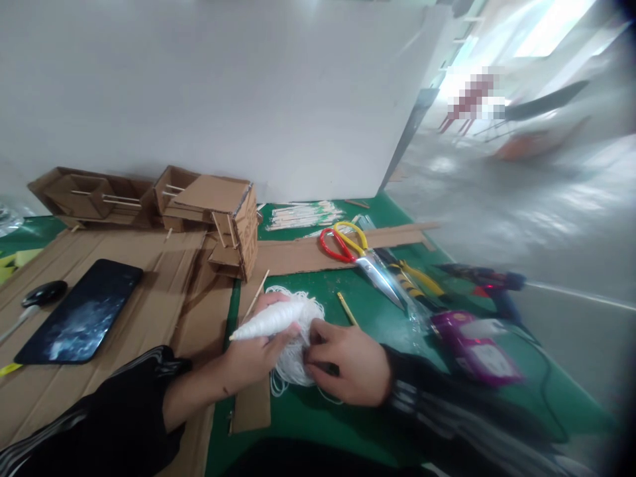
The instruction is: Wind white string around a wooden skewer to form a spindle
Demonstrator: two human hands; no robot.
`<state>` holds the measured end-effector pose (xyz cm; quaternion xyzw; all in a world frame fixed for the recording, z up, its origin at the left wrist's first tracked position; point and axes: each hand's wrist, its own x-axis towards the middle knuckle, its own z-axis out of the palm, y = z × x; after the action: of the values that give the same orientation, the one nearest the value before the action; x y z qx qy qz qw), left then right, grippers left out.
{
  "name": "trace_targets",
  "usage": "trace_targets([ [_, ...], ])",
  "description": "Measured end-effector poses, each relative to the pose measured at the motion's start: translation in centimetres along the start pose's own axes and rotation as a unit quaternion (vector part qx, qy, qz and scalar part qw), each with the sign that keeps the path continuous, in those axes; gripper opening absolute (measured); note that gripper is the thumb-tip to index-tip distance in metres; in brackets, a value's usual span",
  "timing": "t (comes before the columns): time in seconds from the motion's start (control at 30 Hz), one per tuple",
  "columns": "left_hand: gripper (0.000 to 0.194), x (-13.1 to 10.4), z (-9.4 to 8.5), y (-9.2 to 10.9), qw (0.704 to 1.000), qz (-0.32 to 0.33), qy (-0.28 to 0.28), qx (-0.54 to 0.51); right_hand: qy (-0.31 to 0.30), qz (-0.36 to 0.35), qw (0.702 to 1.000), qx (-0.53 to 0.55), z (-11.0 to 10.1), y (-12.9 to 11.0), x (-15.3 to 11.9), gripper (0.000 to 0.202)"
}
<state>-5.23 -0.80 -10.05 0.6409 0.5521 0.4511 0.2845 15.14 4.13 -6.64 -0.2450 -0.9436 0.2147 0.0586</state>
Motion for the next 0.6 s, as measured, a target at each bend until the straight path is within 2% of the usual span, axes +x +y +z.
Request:
trace_targets([
  [0.1,0.036,0.4,-0.1,0.1,1.000,-0.011,0.006,-0.015,0.010,-0.021,0.999,0.038,-0.2,-0.1,-0.3,0.014],
  [0.23,0.033,0.7,-0.1,0.0,1.000,-0.006,0.006,-0.024,0.062,-0.048,0.996,0.045,-0.6,-0.2,-0.4,0.015],
  [0.33,0.032,0.7,0.0,-0.1,0.999,0.013,0.015,-0.029,0.106,-0.103,0.987,0.058,-0.5,-0.2,-0.3,0.015],
  [0.43,0.033,0.6,0.0,-0.1,0.999,0.014,0.014,-0.033,0.108,-0.142,0.982,0.062,-0.1,0.1,-0.1,0.016],
  [0.6,0.033,0.5,-0.1,0.1,1.000,0.001,0.009,-0.026,0.114,-0.101,0.988,0.017,0.5,0.6,0.1,0.019],
])
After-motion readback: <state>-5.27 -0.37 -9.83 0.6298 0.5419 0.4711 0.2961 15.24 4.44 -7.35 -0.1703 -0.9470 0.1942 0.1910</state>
